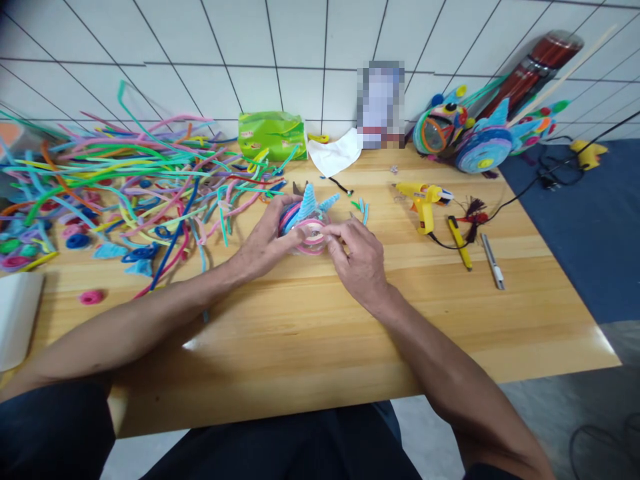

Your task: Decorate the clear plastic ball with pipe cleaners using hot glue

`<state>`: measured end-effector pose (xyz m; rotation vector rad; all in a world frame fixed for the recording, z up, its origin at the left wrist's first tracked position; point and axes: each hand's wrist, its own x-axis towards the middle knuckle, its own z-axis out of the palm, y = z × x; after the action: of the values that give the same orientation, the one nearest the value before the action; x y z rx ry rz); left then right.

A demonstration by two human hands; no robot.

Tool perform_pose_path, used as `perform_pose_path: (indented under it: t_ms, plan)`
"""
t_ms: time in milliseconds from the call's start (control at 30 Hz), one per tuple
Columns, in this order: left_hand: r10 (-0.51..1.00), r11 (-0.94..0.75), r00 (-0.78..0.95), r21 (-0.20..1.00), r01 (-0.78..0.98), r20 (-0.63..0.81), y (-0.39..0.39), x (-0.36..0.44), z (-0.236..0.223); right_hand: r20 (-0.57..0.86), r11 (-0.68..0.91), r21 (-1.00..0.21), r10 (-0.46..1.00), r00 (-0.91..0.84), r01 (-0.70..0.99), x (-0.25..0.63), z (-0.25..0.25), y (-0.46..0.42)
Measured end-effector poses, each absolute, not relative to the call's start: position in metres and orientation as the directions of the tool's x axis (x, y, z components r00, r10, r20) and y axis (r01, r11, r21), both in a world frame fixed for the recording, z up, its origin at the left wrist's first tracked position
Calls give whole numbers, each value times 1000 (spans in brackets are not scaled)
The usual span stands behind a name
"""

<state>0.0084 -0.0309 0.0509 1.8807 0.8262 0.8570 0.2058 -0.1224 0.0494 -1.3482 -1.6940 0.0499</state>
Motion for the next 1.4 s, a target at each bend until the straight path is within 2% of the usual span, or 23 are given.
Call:
perform_pose_path:
  t_ms: [567, 900, 1400]
  plan:
    - [786, -340, 588, 927, 157, 189, -28, 5, 47, 657, 415, -522, 753, 41, 746, 205, 49, -125]
    - [782, -418, 568, 892, 170, 258, -29, 7, 44, 614, 374, -560, 786, 68, 739, 204, 51, -125]
    - [766, -409, 603, 892, 193, 221, -28, 1, 50, 668, 432, -513, 744, 29, 742, 204, 48, -124]
